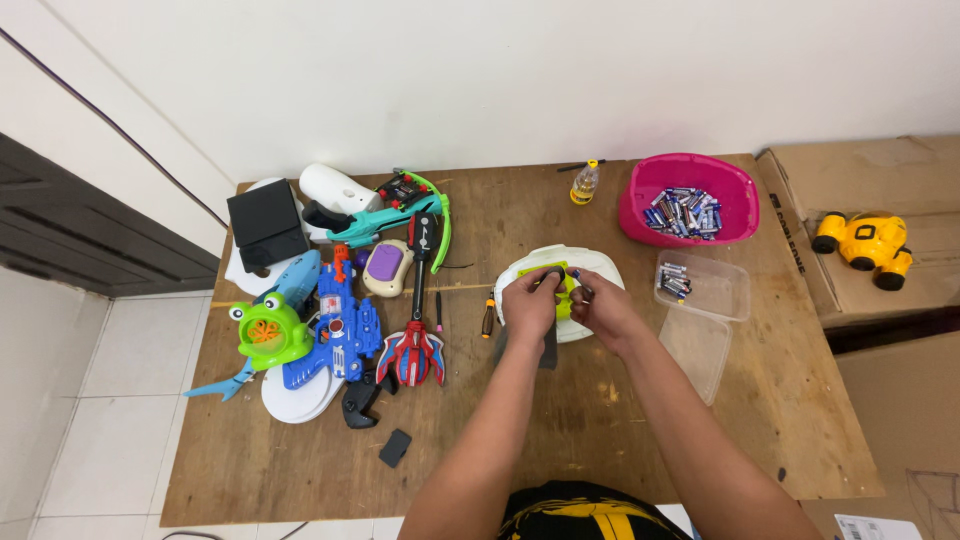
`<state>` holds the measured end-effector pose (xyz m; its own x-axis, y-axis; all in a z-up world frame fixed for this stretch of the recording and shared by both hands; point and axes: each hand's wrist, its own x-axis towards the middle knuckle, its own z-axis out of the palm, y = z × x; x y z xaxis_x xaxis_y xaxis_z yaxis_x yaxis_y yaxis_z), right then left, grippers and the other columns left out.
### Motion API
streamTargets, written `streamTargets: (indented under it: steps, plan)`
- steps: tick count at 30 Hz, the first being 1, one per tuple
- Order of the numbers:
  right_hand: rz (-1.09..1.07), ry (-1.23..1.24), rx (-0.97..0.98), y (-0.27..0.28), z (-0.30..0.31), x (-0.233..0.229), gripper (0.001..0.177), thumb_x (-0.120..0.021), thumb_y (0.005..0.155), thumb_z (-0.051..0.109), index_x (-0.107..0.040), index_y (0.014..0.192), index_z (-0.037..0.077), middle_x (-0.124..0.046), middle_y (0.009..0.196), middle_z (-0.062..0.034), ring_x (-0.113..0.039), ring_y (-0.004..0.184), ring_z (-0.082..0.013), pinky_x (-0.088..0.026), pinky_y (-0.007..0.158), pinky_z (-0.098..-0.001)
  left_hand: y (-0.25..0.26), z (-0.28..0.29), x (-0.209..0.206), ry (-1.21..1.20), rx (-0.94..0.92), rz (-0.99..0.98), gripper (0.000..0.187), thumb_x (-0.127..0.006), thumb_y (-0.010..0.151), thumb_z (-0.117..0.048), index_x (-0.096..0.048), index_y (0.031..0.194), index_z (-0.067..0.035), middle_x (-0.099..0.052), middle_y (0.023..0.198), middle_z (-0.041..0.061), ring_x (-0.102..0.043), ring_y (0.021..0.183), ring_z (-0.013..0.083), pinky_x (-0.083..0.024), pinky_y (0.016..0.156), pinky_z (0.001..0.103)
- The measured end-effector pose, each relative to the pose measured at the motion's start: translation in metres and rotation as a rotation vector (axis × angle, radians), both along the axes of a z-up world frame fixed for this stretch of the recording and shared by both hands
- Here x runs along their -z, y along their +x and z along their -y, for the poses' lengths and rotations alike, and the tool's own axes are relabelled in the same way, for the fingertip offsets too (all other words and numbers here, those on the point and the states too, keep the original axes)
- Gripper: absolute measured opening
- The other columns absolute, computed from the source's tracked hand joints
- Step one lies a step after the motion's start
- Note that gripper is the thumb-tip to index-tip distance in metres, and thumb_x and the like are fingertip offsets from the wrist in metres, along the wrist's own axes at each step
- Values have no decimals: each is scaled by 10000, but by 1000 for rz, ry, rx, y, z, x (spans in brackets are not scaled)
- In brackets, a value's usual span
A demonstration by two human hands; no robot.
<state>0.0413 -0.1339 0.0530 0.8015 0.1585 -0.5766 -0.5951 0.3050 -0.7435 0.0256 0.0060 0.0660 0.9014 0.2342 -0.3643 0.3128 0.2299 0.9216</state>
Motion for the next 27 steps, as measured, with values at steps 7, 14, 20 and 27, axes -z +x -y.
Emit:
streamTargets:
  steps: [7, 14, 20, 27]
  plan:
    - [-33, 215, -3, 8, 5, 7, 361, -331, 1011, 302, -619, 1128, 119, -391, 620, 34, -409, 581, -130, -421, 649, -332, -1, 1, 1, 216, 3, -171, 394, -610, 1057, -308, -787, 1019, 42, -719, 814, 150, -636, 763, 211, -505, 738, 373]
    - [-45, 220, -113, -1, 0, -3, 381, -399, 1057, 464, -586, 1051, 132, -449, 700, 41, -444, 669, -121, -427, 737, -337, -2, 1, -2, 124, -120, -15, 257, -692, 940, -254, -763, 1059, -38, -765, 859, 57, -700, 780, 146, -538, 737, 317]
    - [-20, 111, -57, -5, -14, 9, 504, -452, 1020, 650, -513, 829, 187, -417, 699, 60, -392, 655, -117, -414, 724, -331, -5, 1, -13, 231, -90, -40, 239, -733, 908, -245, -788, 1053, -63, -788, 884, 131, -729, 776, 189, -553, 726, 323]
    - [-126, -57, 2, -10, -15, -9, 586, -461, 900, 672, -683, 1030, 146, -627, 780, 26, -543, 717, -117, -469, 725, -322, -21, 11, -11, 440, -36, 201, 337, -725, 927, -360, -790, 1107, -82, -777, 998, 184, -746, 940, 283, -560, 848, 362]
